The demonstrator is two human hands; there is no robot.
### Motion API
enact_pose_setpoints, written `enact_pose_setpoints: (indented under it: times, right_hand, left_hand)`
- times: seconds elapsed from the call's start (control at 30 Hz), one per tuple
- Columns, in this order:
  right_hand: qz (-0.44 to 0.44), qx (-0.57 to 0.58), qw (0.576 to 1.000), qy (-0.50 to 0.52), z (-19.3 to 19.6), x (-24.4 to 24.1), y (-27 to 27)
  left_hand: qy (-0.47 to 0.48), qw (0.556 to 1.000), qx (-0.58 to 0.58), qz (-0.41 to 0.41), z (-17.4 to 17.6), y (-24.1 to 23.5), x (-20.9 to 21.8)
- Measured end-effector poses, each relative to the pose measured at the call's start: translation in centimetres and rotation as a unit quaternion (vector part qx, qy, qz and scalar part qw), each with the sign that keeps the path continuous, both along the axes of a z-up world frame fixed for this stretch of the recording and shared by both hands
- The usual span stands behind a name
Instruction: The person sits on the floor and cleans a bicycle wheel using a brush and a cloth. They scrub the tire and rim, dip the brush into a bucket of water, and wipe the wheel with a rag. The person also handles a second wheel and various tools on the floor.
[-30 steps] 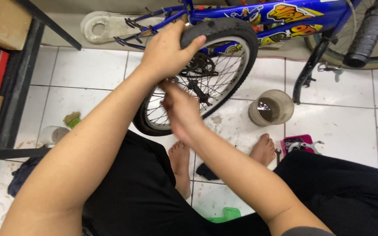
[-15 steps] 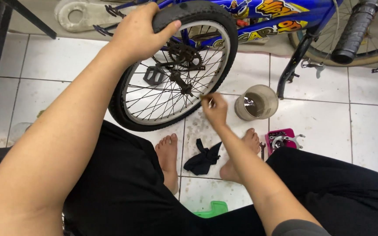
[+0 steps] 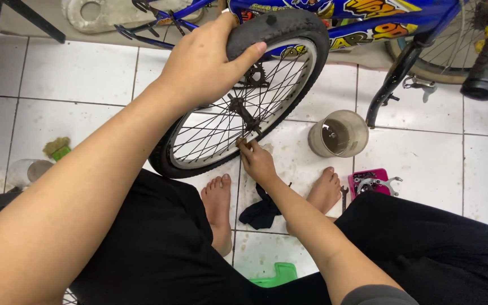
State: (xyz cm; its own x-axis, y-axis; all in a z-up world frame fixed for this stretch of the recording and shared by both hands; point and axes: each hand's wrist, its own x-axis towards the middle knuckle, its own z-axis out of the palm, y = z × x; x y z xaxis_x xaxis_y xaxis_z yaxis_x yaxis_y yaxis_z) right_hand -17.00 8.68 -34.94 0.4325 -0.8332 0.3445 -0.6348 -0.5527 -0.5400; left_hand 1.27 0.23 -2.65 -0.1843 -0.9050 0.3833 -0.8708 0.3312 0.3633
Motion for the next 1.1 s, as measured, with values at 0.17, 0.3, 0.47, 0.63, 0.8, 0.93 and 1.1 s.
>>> enact_pose_setpoints:
  times: [0.17, 0.3, 0.47, 0.63, 0.8, 0.93, 1.1]
  right_hand:
    - [0.03, 0.037, 0.993, 0.11, -1.5, -0.5, -1.0]
    - [0.025, 0.135, 0.982, 0.126, -1.2, 0.4, -2.2]
    - [0.027, 0.114, 0.992, 0.045, 0.2, -0.4, -0.3]
    - [0.077, 0.016, 0.997, 0.027, -1.7, -2.3, 0.4]
    - [0.022, 0.053, 0.992, 0.113, -2.2, -1.3, -1.2]
    - [0.009, 0.134, 0.989, 0.065, -1.8, -0.1, -0.5]
    - [0.047, 0.028, 0.996, 0.067, -2.4, -1.9, 0.6]
  left_hand:
    - [0.011, 1.0, -0.001, -0.015, 0.3, 0.5, -0.4]
    - [0.011, 1.0, 0.021, -0.012, 0.6, 1.0, -1.2]
    - [0.012, 1.0, -0.006, -0.026, 1.2, 1.2, -2.1]
    - [0.01, 0.999, -0.002, -0.034, 0.9, 1.3, -2.5]
    - [-0.036, 0.998, -0.039, -0.027, 0.9, 1.5, -2.8]
    - [-0.049, 0.996, -0.06, -0.053, 0.9, 1.6, -2.6]
    - [-0.042, 0.997, -0.038, -0.052, 1.2, 1.7, -3.0]
